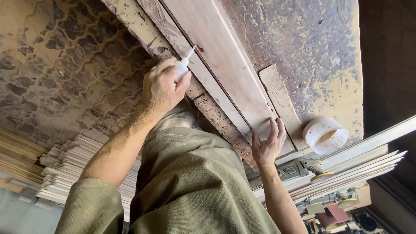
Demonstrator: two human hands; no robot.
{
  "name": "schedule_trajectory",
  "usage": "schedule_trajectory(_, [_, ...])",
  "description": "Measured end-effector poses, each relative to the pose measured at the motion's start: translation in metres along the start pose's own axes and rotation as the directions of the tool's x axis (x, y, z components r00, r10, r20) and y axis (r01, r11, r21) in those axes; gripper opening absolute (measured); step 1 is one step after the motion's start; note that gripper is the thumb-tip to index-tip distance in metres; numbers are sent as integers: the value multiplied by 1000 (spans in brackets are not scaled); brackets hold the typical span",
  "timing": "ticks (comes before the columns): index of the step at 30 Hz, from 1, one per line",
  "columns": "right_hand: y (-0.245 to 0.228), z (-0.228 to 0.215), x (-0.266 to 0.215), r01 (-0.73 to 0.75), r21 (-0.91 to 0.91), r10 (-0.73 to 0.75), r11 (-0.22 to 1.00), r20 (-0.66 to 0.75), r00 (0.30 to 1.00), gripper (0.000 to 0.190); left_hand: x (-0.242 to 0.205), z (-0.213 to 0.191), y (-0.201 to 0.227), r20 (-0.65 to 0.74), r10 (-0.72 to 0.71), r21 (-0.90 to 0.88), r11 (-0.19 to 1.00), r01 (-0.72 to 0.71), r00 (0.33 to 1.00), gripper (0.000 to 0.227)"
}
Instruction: Applying glue and sanding a wooden board at a workbench.
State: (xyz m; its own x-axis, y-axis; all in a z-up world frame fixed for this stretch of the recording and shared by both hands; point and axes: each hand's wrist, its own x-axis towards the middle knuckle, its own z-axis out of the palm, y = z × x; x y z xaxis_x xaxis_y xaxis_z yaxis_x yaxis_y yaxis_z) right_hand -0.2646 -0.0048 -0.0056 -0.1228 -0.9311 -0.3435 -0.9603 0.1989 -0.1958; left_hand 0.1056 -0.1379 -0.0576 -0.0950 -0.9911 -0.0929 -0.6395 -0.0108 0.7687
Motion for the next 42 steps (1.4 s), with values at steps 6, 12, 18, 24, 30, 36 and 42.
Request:
schedule_trajectory(6, [-4, 2, 0, -27, 52, 28, 998, -18, 999, 79, 5, 1, -2, 107, -77, -56, 995, 84, 991, 28])
schedule_trajectory(12, [-5, 2, -1, -31, 76, 33, 997, -23, 999, 79, 8, -2, -12, -62, 10, 40, 999, -7, 998, 30])
schedule_trajectory(18, [-6, 4, 0, -21, 78, 24, 997, -41, 999, 78, 3, 7, -18, 74, 36, -52, 998, -32, 997, 29])
schedule_trajectory(24, [-8, 0, 2, -41, 53, 41, 998, -9, 999, 79, 12, -4, -35, 72, -169, -29, 985, 171, 983, 33])
schedule_trajectory(30, [49, -39, 7, -73, 163, 78, 984, -24, 997, 48, 8, 4, -9, 48, -27, 56, 998, 25, 998, 29])
schedule_trajectory(36, [172, -73, 13, -11, 196, 120, 981, -554, 824, 16, -19, 26, 43, 113, 37, -14, 999, -35, 993, 26])
schedule_trajectory(42, [187, -78, 20, 10, 851, 483, 525, -307, 820, 13, -47, 55, 56, 197, -2, 18, 1000, -2, 980, 31])
